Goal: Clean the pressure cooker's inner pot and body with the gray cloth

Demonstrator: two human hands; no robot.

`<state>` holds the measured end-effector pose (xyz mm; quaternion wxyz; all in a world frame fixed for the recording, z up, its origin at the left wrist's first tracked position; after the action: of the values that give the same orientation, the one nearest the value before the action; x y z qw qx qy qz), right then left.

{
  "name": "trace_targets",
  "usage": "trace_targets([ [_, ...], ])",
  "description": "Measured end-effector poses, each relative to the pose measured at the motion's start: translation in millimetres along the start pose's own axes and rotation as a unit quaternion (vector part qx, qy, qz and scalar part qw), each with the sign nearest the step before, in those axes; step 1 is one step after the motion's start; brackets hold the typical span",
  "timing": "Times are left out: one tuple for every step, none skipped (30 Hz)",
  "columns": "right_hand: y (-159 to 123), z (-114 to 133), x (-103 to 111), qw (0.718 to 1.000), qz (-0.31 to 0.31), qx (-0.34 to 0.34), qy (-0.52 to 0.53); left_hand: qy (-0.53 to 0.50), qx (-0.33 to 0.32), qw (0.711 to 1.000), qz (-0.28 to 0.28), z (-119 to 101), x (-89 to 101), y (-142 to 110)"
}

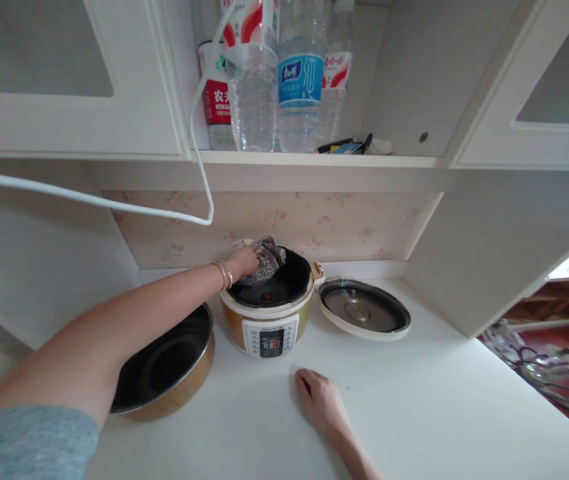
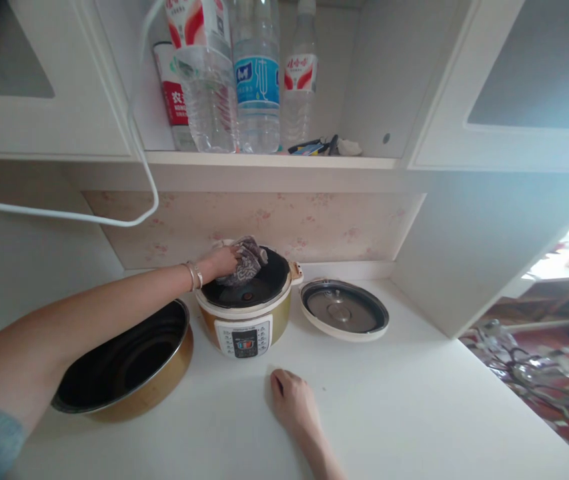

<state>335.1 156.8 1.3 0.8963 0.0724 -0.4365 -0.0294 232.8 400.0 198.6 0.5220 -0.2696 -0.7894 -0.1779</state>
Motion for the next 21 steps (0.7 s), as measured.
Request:
trace_targets([
  [0.3, 0.0, 0.4, 1.0, -0.001, -0.001, -0.002, -0.017, -0.012, 1.0, -0.001, -4.6, -0.8, 4.8],
  [0.6, 0.1, 0.8, 1.0, -0.002, 0.0, -0.005, -0.037, -0.025, 0.999, -0.001, -9.5, -2.0, 9.2],
  [0.8, 0.2, 1.2, 1.0, -0.004, 0.002, -0.008, -0.057, -0.038, 0.998, 0.0, -14.7, -4.1, 13.2],
  [1.0, 0.3, 1.6, 1.0, -0.006, 0.004, -0.012, -0.076, -0.052, 0.996, 0.004, -19.8, -6.9, 16.6],
  [1.2, 0.3, 1.9, 1.0, -0.007, 0.005, -0.017, -0.093, -0.063, 0.994, 0.006, -24.4, -10.1, 19.5],
  [1.2, 0.0, 2.1, 1.0, -0.009, 0.005, -0.021, -0.108, -0.073, 0.991, 0.012, -28.8, -14.1, 21.8],
  [1.3, -0.4, 2.1, 1.0, -0.009, 0.003, -0.024, -0.123, -0.084, 0.989, 0.022, -32.9, -18.9, 23.5],
  [1.3, -0.8, 2.0, 1.0, -0.009, 0.002, -0.027, -0.134, -0.094, 0.986, 0.035, -36.8, -23.7, 24.5],
  [1.3, -1.2, 1.9, 1.0, -0.009, 0.0, -0.028, -0.145, -0.104, 0.983, 0.048, -40.4, -28.2, 24.9],
  [1.4, -1.5, 1.8, 1.0, -0.007, -0.001, -0.028, -0.155, -0.112, 0.98, 0.059, -43.4, -31.3, 24.8],
  [1.4, -1.7, 1.6, 1.0, -0.006, -0.001, -0.028, -0.161, -0.115, 0.978, 0.066, -45.3, -33.0, 24.6],
  [1.4, -1.9, 1.5, 1.0, -0.004, -0.002, -0.027, -0.161, -0.113, 0.978, 0.066, -46.0, -33.1, 24.2],
  [1.4, -2.2, 1.3, 1.0, -0.002, -0.003, -0.025, -0.153, -0.107, 0.981, 0.059, -45.5, -31.6, 23.8],
  [1.3, -2.4, 1.2, 1.0, -0.001, -0.004, -0.022, -0.14, -0.1, 0.984, 0.05, -44.9, -29.7, 22.8],
  [1.2, -2.6, 1.1, 1.0, 0.0, -0.004, -0.02, -0.124, -0.094, 0.987, 0.041, -44.2, -27.5, 21.4],
  [1.1, -2.6, 1.2, 1.0, 0.001, -0.004, -0.017, -0.106, -0.088, 0.99, 0.03, -43.2, -24.9, 19.6],
  [1.1, -2.3, 1.4, 1.0, 0.001, -0.002, -0.016, -0.086, -0.078, 0.993, 0.017, -41.1, -22.3, 17.6],
  [1.0, -2.0, 1.6, 1.0, 0.001, -0.001, -0.016, -0.066, -0.064, 0.996, 0.004, -37.8, -19.9, 15.6],
  [1.0, -1.6, 1.9, 1.0, 0.0, 0.0, -0.016, -0.05, -0.047, 0.998, -0.008, -33.4, -17.6, 13.5],
  [0.9, -1.3, 2.2, 1.0, 0.0, 0.0, -0.016, -0.033, -0.028, 0.999, -0.016, -28.2, -16.5, 11.5],
  [0.8, -1.1, 2.3, 1.0, 0.0, 0.0, -0.016, -0.011, -0.006, 1.0, -0.018, -22.4, -16.7, 9.7],
])
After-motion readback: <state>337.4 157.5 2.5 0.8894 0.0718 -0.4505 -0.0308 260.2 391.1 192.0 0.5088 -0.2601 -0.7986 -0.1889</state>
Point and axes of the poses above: each hand's wrist, its own y-axis towards the middle knuckle, its own x-axis out of the back of the hand, z = x × y, the point moved 10 cm from there along y, towards the middle knuckle, and after that the axes turned 7 degrees about x, right-handed, at the moved point
